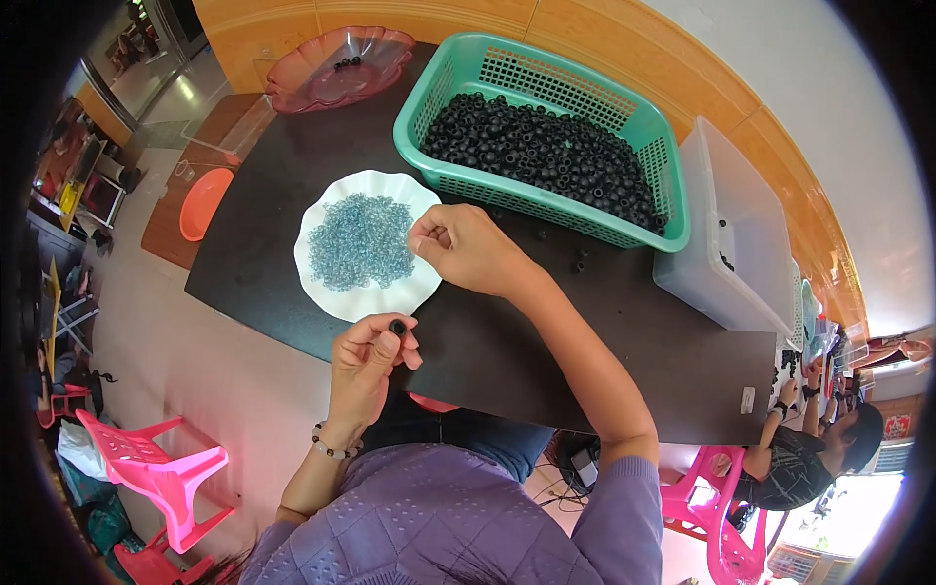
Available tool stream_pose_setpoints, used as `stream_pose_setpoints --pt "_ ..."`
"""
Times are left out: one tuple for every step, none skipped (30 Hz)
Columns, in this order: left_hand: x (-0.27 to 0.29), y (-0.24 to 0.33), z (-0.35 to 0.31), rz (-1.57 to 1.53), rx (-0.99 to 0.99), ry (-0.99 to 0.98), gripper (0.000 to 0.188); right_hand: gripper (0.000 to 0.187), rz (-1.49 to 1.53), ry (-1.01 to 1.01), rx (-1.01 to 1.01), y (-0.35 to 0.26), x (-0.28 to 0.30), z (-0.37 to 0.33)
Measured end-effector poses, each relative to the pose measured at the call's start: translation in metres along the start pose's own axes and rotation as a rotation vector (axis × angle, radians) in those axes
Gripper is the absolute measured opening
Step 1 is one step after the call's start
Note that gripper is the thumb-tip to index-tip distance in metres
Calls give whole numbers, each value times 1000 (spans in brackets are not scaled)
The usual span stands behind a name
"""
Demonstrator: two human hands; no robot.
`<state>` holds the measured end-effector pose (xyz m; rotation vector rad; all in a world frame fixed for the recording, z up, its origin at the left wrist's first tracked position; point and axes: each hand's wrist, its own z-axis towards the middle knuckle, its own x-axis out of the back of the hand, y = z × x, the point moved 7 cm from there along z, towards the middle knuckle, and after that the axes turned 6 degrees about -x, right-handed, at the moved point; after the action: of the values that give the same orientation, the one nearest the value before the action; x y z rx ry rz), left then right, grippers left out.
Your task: The person picks up black beads and small blue beads by hand, inserting the blue beads into the black beads before placing the assembled pieces onto the table.
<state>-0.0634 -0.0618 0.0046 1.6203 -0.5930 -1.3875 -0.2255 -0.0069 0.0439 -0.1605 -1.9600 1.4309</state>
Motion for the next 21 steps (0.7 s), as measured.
stream_pose_setpoints --pt "1 1 1 -25 5 26 27 16 3 -3 1 -1 1 -2" --pt "2 1 1 -50 9 52 27 15 39 -18 6 -4 1 -6" --pt "3 1 2 -47 10 56 27 15 77 -33 10 -8 1 -9" --pt "4 1 3 -62 0 55 27 15 80 -38 11 -12 1 -9" --pt "5 2 3 -77 -10 55 27 15 25 -14 16 -17 2 -9" --pt "5 2 4 -75 -8 54 27 15 -30 15 20 -19 4 -10" --pt "6 0 5 -87 15 68 27 15 -28 16 20 -18 3 -7" --pt "7 -1 5 -100 37 81 27 16 -141 63 9 -17 1 -1" --pt "6 -1 4 -99 36 83 27 17 -256 107 -1 -15 2 2" --pt "6 -2 3 -109 51 93 27 17 -256 105 0 -13 2 3" --pt "6 -3 3 -119 66 103 27 16 -191 102 23 -12 2 3" --pt "7 -2 2 -118 66 108 27 16 -123 97 46 -13 1 4" --pt "8 -2 1 -114 67 106 26 16 -121 93 46 -15 0 4" --pt "9 -2 1 -111 68 104 26 16 -147 94 30 -17 1 3" --pt "9 -2 1 -111 69 104 26 15 -174 98 13 -17 2 3" --pt "10 -2 0 -107 66 109 26 15 -174 98 12 -14 0 3" --pt "11 -2 0 -102 63 112 26 15 -204 140 58 -12 0 2" --pt "11 -1 0 -103 64 113 26 14 -235 183 105 -14 1 1" --pt "10 -1 0 -98 67 113 25 14 -235 183 104 -14 2 0" --pt "10 -1 0 -93 70 113 25 12 -250 187 119 -18 4 -1" --pt "9 -2 -1 -94 72 111 25 12 -266 193 132 -21 5 -3"
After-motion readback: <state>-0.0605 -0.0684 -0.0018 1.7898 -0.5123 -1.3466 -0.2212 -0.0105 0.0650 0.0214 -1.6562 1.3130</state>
